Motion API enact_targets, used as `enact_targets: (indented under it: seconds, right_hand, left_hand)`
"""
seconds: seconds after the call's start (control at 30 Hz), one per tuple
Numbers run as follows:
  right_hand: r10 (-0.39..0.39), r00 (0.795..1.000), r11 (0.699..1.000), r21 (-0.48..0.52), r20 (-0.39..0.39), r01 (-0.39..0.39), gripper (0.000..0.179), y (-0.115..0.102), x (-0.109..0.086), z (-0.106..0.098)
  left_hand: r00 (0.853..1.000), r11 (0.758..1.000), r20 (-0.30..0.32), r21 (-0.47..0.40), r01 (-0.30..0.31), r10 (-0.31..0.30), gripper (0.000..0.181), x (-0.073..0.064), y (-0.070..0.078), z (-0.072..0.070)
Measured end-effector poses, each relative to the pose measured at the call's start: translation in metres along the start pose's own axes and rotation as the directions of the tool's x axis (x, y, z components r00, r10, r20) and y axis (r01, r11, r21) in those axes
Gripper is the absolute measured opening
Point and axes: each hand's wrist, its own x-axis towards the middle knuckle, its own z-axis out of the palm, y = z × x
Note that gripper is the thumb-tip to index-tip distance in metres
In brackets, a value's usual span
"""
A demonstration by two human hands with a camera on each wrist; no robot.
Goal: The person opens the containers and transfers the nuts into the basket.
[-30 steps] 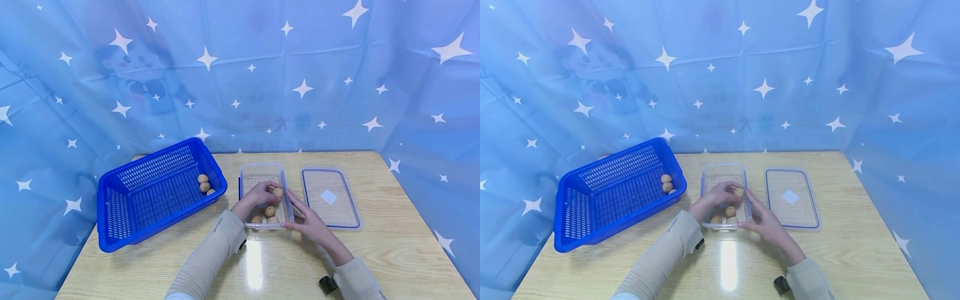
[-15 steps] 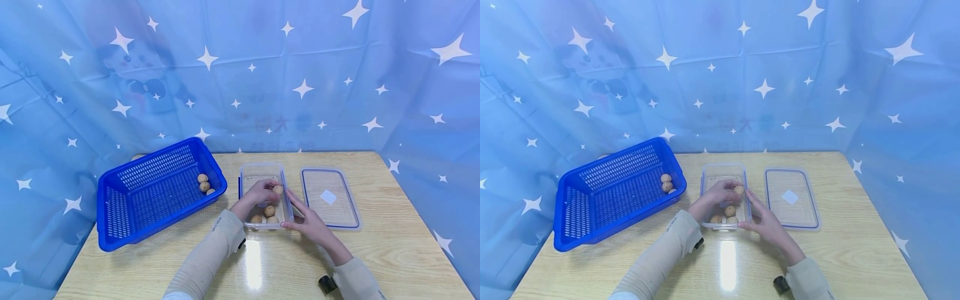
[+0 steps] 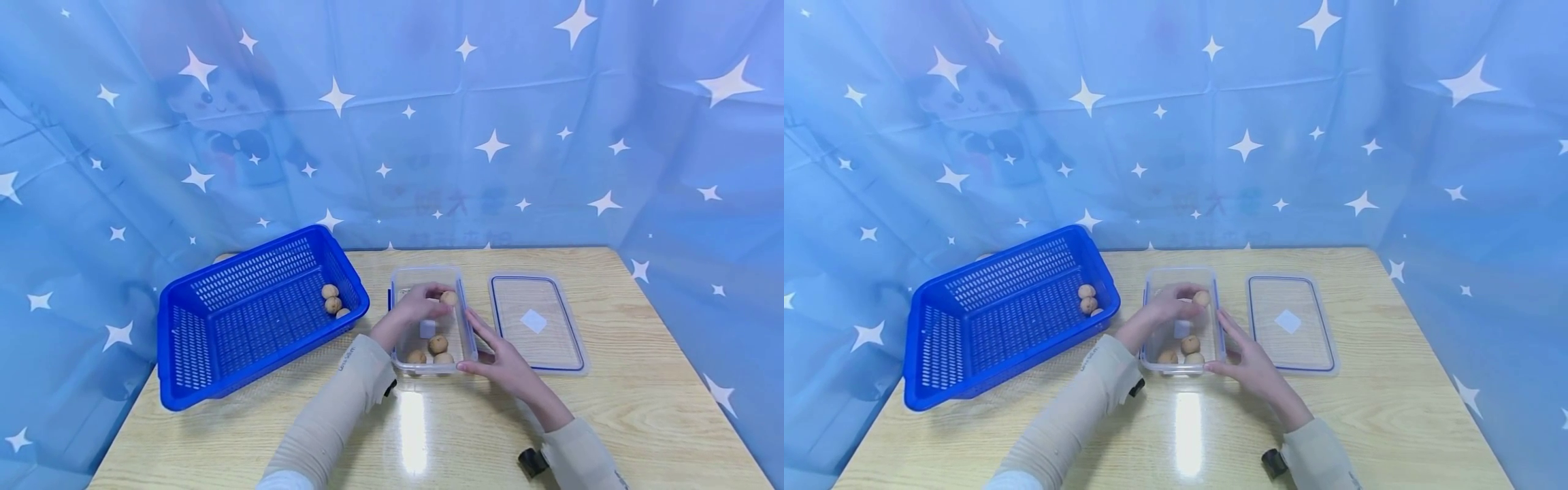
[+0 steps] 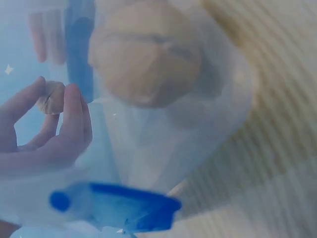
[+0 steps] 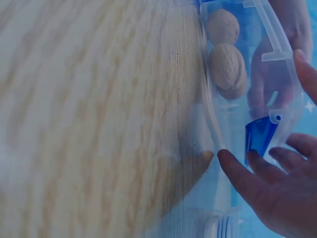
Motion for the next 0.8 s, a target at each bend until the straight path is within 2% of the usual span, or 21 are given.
enact_targets:
  seconds: [0.17, 0.5, 0.73, 0.8]
  right_hand:
    - [0.012, 1.000, 1.000, -0.001, -0.003, -0.012, 0.092, -0.001, 0.000, 0.000]
    - [0.021, 1.000, 1.000, -0.002, -0.008, -0.021, 0.092, -0.003, 0.000, 0.001]
    - [0.020, 1.000, 1.000, -0.001, -0.002, -0.020, 0.093, -0.004, -0.001, 0.001]
    - [0.014, 1.000, 1.000, -0.003, -0.001, -0.014, 0.093, -0.004, -0.001, 0.000]
  left_hand:
    - [1.000, 1.000, -0.003, -0.001, -0.005, 0.005, 0.042, 0.000, 0.006, -0.009]
    - [1.000, 0.996, 0.005, -0.094, -0.008, 0.009, 0.044, -0.001, 0.022, -0.020]
    - [1.000, 0.997, -0.011, -0.080, -0.020, 0.020, 0.046, -0.004, 0.034, -0.032]
    - [1.000, 0.995, -0.012, -0.100, -0.018, 0.017, 0.046, -0.004, 0.037, -0.035]
